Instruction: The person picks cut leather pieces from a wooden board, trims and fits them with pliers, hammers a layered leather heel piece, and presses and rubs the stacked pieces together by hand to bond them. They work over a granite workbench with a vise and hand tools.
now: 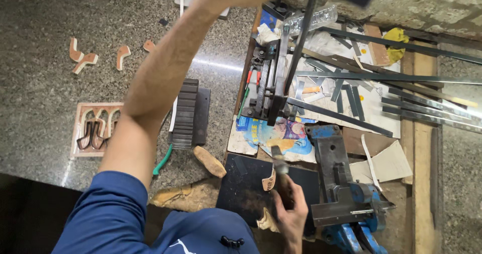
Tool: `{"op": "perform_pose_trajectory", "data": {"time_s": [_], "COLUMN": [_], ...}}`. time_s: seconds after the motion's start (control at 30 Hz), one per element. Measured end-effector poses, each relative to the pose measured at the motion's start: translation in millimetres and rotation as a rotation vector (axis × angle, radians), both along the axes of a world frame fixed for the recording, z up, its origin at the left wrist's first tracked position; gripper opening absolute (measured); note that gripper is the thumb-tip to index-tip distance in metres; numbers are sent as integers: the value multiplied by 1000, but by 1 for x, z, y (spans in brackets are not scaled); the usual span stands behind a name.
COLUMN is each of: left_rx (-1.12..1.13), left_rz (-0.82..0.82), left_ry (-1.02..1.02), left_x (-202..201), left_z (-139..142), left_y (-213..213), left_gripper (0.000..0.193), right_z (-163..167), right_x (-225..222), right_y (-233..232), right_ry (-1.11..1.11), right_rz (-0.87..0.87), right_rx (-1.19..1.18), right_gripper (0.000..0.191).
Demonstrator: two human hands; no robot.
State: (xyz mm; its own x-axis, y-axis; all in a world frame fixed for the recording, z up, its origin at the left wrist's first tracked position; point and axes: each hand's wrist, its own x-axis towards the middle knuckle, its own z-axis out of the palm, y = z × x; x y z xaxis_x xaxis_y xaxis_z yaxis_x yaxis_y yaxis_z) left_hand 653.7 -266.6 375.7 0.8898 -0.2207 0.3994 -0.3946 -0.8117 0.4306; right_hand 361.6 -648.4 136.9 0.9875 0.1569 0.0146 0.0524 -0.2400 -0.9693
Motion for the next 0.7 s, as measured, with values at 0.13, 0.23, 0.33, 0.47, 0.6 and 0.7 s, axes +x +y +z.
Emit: {"op": "perform_pose_trajectory", "data": {"time_s": [0.13,0.23,0.33,0.47,0.6,0.7], "left_rx": [75,-226,-265,-159,-219,-198], "left_rz": [-48,-466,-544,-386,-459,-447], "left_ry": [-34,-326,-405,-298,-360,-402], "left_x": [2,6,10,11,13,14], "left_z": [-20,-29,-31,-30,-29,-30], "left_y": [-11,-15,-18,-21,-23,-25], "left_gripper": [21,15,11,8,7,8], "right_z": [27,43,56,77,97,115], "right_x": [8,38,79,115,136,151], "right_y": [-23,-22,-2,28,65,86], "right_ry": [189,134,153,-160,-409,-594], "right_rz": [-22,319,144,63,119,75], "right_rx": [214,994,849,219,179,28], "right_gripper": [23,19,47,36,29,36]}}
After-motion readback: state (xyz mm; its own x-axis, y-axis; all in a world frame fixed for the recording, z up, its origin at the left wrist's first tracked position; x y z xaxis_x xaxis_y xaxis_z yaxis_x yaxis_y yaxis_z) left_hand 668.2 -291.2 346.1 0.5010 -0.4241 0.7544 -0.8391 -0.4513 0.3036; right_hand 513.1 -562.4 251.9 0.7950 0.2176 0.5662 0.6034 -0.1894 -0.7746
